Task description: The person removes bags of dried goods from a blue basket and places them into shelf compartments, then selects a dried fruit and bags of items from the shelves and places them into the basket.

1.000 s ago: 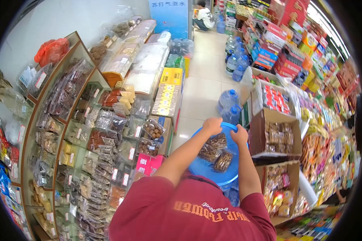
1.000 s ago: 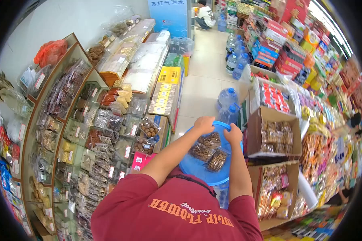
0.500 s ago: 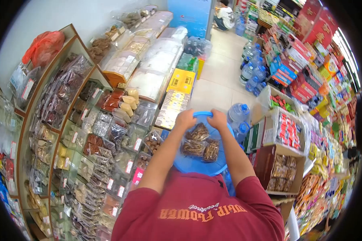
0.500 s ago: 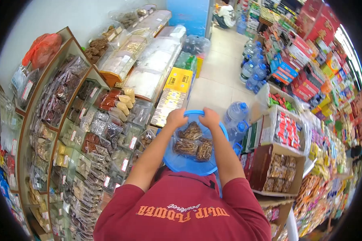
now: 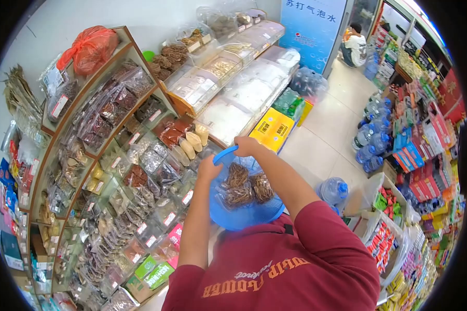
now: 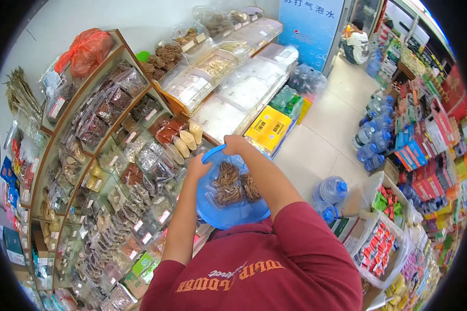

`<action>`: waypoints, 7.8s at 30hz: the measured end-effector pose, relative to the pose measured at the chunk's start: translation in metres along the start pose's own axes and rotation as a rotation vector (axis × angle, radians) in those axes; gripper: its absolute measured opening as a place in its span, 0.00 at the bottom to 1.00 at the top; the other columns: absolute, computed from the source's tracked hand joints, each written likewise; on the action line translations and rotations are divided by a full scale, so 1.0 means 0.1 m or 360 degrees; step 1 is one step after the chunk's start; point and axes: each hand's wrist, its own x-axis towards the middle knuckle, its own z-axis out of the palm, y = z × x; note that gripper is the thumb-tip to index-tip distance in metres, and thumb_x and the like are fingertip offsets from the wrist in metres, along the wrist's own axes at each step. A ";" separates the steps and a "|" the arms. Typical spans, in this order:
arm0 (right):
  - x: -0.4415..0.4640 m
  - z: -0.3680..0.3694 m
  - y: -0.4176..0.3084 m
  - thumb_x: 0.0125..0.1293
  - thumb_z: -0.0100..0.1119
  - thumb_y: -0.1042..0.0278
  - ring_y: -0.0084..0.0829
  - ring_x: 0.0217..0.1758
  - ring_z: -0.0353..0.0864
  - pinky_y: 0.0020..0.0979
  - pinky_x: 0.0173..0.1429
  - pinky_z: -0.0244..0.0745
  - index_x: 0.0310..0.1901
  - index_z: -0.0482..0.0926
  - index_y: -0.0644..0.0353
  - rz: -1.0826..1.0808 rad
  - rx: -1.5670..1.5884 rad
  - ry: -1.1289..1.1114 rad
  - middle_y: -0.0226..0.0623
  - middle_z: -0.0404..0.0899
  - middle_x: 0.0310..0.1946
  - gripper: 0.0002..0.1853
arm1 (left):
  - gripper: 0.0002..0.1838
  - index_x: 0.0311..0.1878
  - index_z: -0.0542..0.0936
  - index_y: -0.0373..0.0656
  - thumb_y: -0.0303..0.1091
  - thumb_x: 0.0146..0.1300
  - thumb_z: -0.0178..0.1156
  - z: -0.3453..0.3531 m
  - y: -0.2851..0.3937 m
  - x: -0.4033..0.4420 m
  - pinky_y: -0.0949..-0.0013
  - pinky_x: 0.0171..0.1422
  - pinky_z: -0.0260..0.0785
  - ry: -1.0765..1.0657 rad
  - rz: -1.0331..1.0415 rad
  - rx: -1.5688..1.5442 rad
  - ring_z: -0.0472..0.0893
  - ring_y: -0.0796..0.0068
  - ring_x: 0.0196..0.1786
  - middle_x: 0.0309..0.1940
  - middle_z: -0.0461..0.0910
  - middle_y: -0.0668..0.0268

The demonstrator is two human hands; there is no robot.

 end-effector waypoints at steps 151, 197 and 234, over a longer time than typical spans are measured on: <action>-7.09 8.74 -14.22 0.53 0.59 0.48 0.48 0.51 0.80 0.43 0.56 0.74 0.45 0.82 0.61 -0.1139 -0.0358 -0.0979 0.51 0.81 0.46 0.25 | 0.19 0.41 0.78 0.38 0.44 0.53 0.62 -4.71 -9.79 -15.21 0.49 0.50 0.72 0.1156 -0.1935 -0.0343 0.80 0.44 0.44 0.38 0.81 0.45; -6.64 7.35 -11.21 0.54 0.59 0.48 0.51 0.48 0.81 0.44 0.56 0.74 0.44 0.82 0.61 0.0674 0.0556 0.0186 0.54 0.81 0.43 0.25 | 0.19 0.42 0.78 0.38 0.43 0.53 0.60 -5.39 -9.16 -10.49 0.49 0.53 0.70 -0.0182 -0.0068 0.0245 0.79 0.43 0.48 0.41 0.80 0.44; -7.99 6.14 -8.67 0.51 0.60 0.49 0.51 0.47 0.81 0.43 0.54 0.74 0.42 0.82 0.65 0.1404 0.0713 0.0627 0.55 0.82 0.40 0.26 | 0.27 0.55 0.76 0.41 0.49 0.55 0.60 -3.44 -6.23 -9.24 0.55 0.59 0.70 -0.0611 0.0454 0.0227 0.78 0.50 0.55 0.50 0.79 0.48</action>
